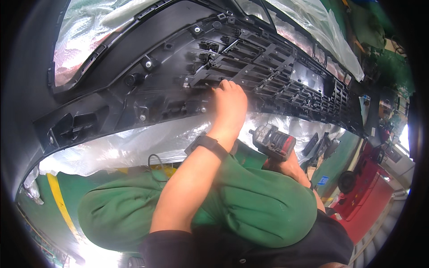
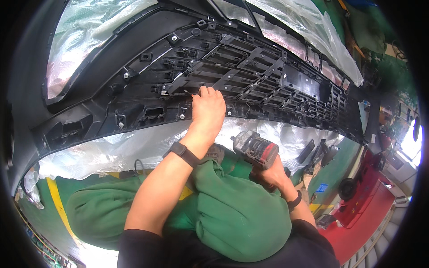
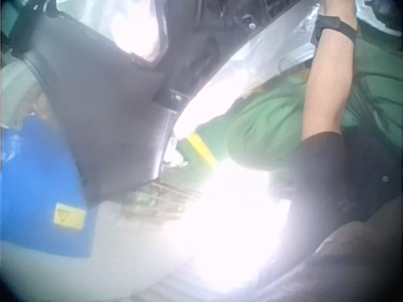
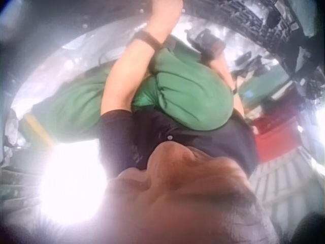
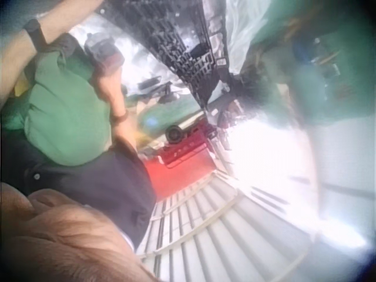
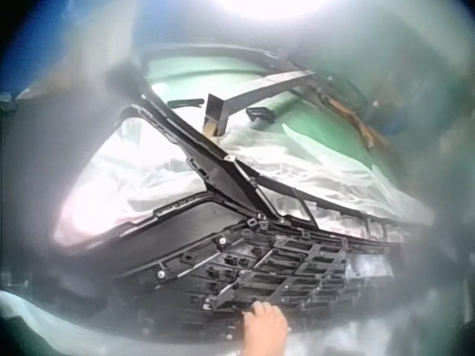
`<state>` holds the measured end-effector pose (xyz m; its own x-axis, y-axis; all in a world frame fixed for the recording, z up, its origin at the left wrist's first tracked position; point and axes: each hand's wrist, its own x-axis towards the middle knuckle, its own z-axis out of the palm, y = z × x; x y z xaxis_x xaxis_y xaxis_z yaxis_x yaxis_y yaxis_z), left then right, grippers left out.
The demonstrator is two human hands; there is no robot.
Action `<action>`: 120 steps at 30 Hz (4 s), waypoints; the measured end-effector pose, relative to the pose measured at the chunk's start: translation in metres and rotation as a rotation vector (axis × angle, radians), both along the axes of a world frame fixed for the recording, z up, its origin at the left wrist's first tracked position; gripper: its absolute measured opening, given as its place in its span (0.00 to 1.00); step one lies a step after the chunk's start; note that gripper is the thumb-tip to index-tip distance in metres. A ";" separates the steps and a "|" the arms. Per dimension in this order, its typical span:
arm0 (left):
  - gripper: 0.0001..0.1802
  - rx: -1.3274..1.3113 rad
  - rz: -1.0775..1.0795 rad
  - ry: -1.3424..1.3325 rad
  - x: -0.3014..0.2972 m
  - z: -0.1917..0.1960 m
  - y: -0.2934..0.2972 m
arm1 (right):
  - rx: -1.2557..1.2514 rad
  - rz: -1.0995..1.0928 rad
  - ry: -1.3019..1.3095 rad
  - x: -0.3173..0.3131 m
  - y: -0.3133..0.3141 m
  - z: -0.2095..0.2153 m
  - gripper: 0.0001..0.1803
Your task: The person is assembling a car part, likely a bumper or grille, using a cordless impact driver. They are attaching various components and securing them with screws.
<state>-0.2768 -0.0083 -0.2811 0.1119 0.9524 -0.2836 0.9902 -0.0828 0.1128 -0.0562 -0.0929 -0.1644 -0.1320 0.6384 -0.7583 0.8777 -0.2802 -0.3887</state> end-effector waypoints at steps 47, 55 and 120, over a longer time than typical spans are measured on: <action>0.16 0.151 0.862 -1.246 -0.102 0.072 -0.066 | 0.442 0.473 0.167 -0.012 0.037 -0.042 0.23; 0.16 0.175 0.855 -1.229 -0.104 0.071 -0.066 | 0.552 0.597 0.146 -0.013 0.039 -0.041 0.24; 0.27 0.293 0.740 -1.463 -0.101 0.020 -0.083 | -0.047 0.556 -0.052 -0.191 0.142 0.106 0.19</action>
<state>-0.3780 -0.0914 -0.2611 -0.3658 0.9156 -0.1670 -0.0985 0.1403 0.9852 -0.2473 0.0493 -0.0585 -0.4008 0.4485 -0.7989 0.9160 0.2140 -0.3394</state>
